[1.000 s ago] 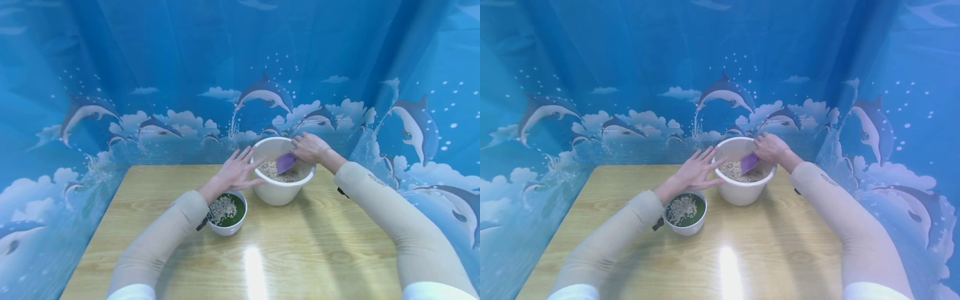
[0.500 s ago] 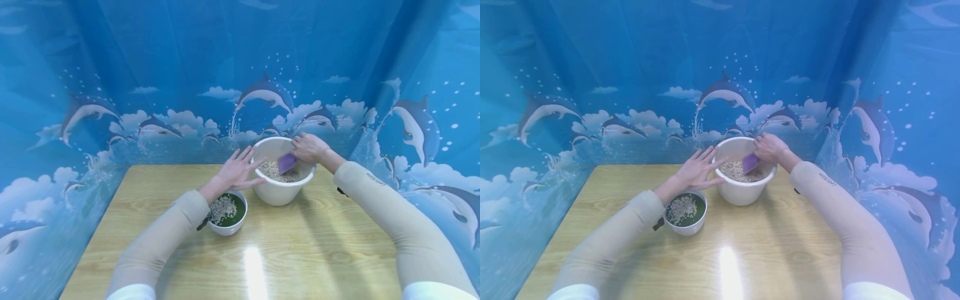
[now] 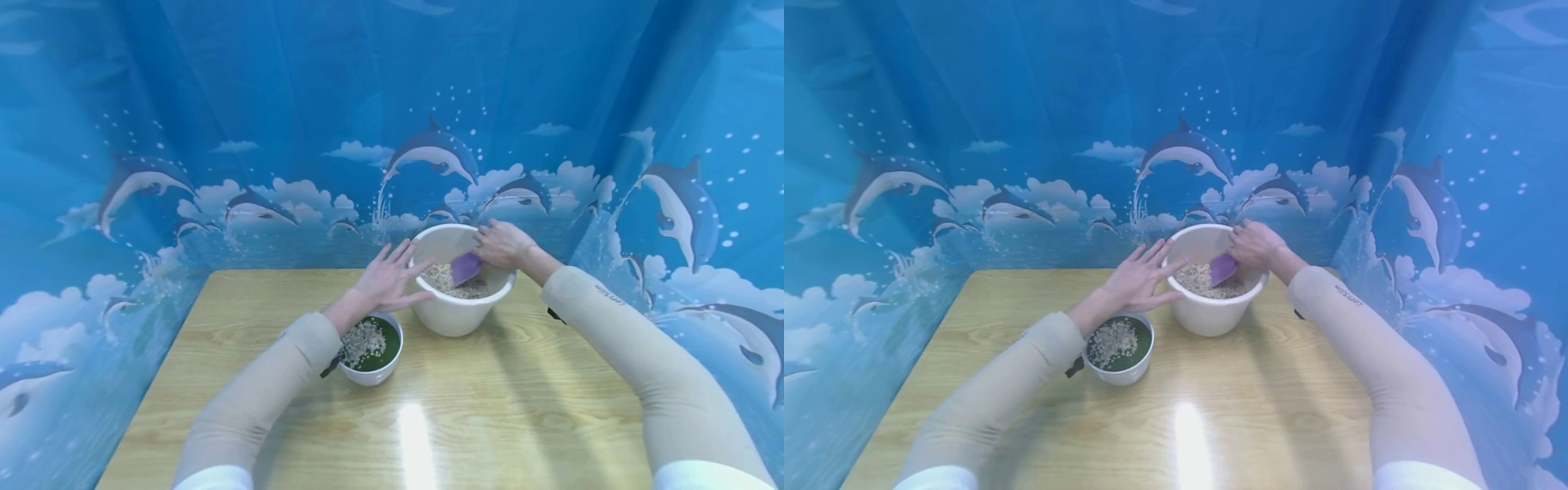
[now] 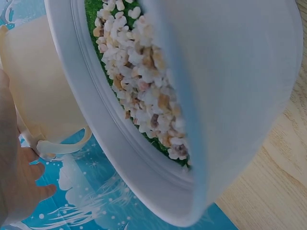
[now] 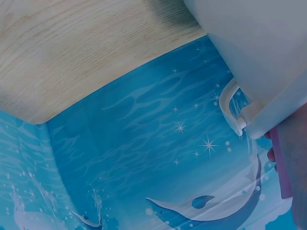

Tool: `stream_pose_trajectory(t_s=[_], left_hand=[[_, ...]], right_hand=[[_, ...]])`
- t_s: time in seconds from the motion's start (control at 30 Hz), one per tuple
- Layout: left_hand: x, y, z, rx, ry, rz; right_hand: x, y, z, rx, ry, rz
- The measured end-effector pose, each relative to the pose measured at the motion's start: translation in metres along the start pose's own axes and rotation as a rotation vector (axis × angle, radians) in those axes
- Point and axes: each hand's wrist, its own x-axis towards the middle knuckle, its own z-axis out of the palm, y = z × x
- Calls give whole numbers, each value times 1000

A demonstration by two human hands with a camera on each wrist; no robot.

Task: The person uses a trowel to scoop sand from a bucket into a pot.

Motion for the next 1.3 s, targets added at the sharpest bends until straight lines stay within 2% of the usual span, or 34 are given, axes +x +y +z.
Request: stream_pose_trajectory(t_s=[0.23, 0.47, 0.93, 1.3], left_hand=[[1, -1, 1, 5, 7, -2], [1, -1, 2, -3, -5, 2], [0, 0, 2, -22, -8, -3], [1, 0, 4, -9, 14, -7]], right_hand=[[1, -1, 0, -19, -11, -1], [4, -6, 0, -13, -4, -41], [12, -16, 5, 51, -2, 15], [15, -17, 4, 20, 3, 3]])
